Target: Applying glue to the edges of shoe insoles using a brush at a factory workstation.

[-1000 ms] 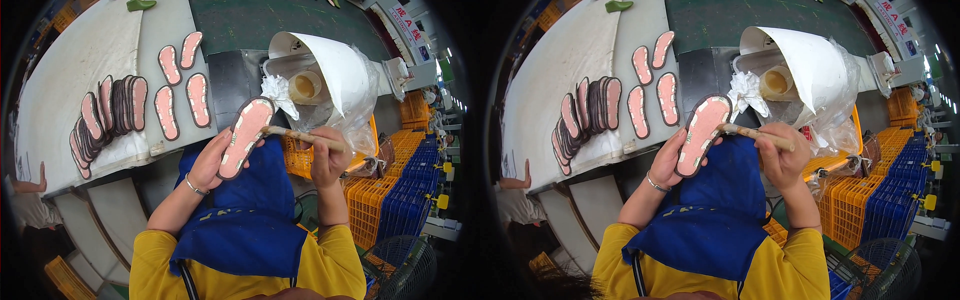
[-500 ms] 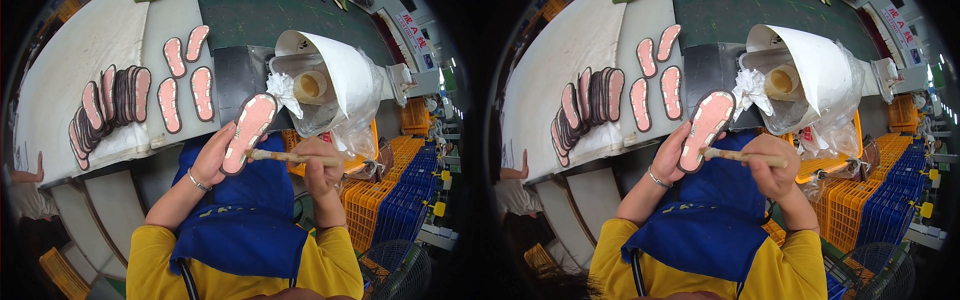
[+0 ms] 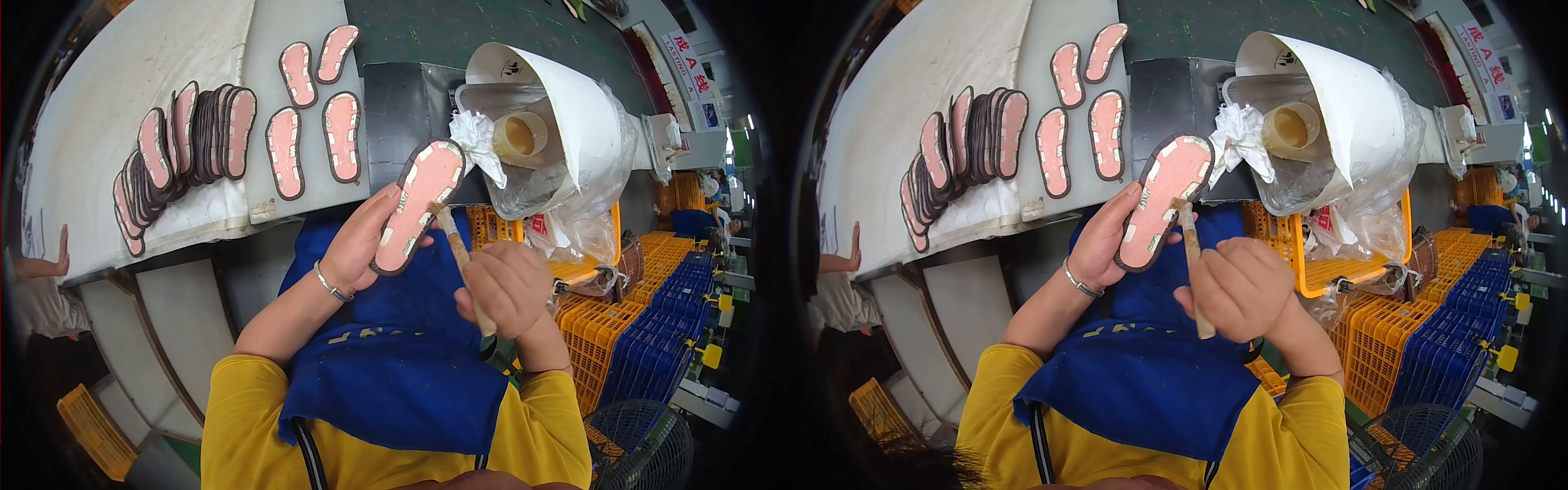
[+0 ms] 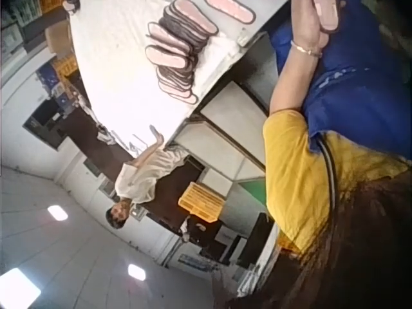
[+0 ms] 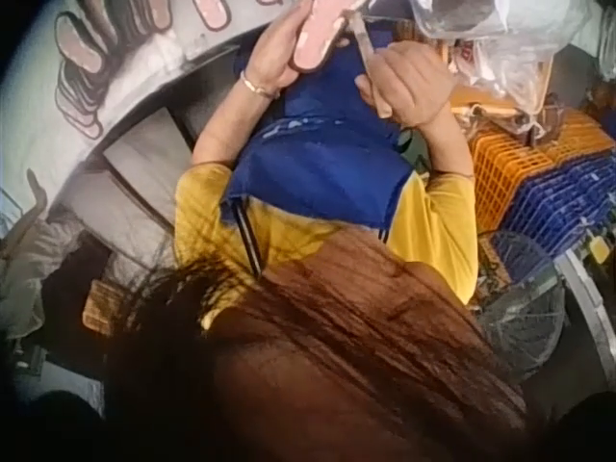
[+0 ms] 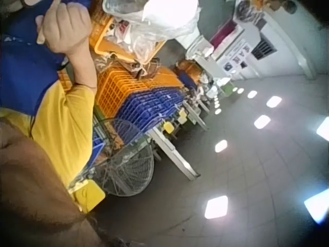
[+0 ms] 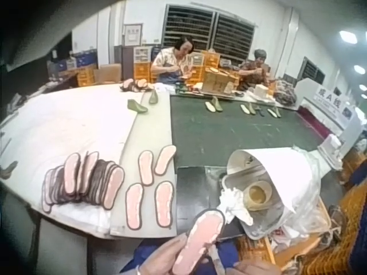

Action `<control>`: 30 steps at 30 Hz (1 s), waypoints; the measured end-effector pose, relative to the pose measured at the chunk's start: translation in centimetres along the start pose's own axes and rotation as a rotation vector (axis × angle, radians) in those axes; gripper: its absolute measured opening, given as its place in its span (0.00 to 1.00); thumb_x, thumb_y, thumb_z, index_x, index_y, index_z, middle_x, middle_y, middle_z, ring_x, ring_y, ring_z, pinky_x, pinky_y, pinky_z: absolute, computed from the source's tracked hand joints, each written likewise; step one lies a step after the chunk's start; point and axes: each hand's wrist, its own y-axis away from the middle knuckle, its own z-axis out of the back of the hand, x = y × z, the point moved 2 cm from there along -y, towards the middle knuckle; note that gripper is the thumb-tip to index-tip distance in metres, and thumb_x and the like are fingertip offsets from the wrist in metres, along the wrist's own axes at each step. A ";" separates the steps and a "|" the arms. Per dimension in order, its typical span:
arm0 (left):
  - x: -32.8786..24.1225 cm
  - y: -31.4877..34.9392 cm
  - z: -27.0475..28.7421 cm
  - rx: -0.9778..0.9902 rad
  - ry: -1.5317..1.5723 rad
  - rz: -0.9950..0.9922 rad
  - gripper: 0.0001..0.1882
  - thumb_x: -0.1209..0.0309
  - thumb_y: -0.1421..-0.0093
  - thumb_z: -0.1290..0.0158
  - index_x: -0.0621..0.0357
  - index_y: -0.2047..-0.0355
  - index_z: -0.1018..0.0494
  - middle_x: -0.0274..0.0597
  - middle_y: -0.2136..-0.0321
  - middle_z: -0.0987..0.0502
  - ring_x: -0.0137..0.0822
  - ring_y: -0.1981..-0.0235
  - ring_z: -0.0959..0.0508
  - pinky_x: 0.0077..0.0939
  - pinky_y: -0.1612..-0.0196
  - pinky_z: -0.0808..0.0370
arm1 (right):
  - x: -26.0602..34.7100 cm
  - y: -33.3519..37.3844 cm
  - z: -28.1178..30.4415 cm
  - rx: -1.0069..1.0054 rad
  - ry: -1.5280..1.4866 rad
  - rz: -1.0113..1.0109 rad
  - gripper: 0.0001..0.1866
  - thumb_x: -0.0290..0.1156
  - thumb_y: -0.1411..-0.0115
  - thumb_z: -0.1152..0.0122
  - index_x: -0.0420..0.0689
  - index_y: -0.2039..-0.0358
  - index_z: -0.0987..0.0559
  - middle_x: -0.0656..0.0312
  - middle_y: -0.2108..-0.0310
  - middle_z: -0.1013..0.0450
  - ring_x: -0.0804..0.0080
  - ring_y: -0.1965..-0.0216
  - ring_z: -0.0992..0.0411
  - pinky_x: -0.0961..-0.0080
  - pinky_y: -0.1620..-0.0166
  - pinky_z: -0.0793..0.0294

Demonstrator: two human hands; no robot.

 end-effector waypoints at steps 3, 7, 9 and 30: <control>-0.2 -0.1 -0.3 0.026 0.005 -0.022 0.26 0.59 0.26 0.68 0.66 0.38 0.41 0.52 0.45 0.29 0.47 0.46 0.25 0.37 0.46 0.25 | -0.1 -0.2 -0.4 -0.005 -0.188 -0.105 0.11 0.30 0.48 0.33 0.39 0.68 0.24 0.58 0.76 0.27 0.62 0.77 0.27 0.68 0.72 0.25; -0.4 0.1 -0.6 0.040 0.074 0.007 0.27 0.59 0.26 0.69 0.67 0.37 0.42 0.53 0.43 0.30 0.49 0.45 0.26 0.37 0.43 0.27 | -1.2 0.9 -0.7 -0.204 -0.539 -0.474 0.05 0.26 0.42 0.40 0.37 0.71 0.24 0.57 0.77 0.26 0.66 0.81 0.27 0.73 0.76 0.29; -0.6 0.1 -0.5 0.032 0.076 0.007 0.25 0.60 0.26 0.68 0.65 0.38 0.41 0.50 0.44 0.29 0.46 0.46 0.24 0.33 0.47 0.25 | -1.0 2.0 -1.1 -0.327 -0.824 -0.786 0.08 0.27 0.36 0.46 0.36 0.69 0.24 0.56 0.74 0.25 0.75 0.79 0.27 0.79 0.76 0.30; 0.0 -0.4 0.8 -0.019 0.140 0.051 0.27 0.58 0.27 0.66 0.66 0.37 0.42 0.52 0.43 0.30 0.47 0.45 0.25 0.36 0.45 0.25 | -0.7 0.0 -1.7 0.009 -0.500 -0.161 0.09 0.26 0.48 0.35 0.36 0.68 0.24 0.56 0.76 0.26 0.62 0.79 0.28 0.70 0.75 0.28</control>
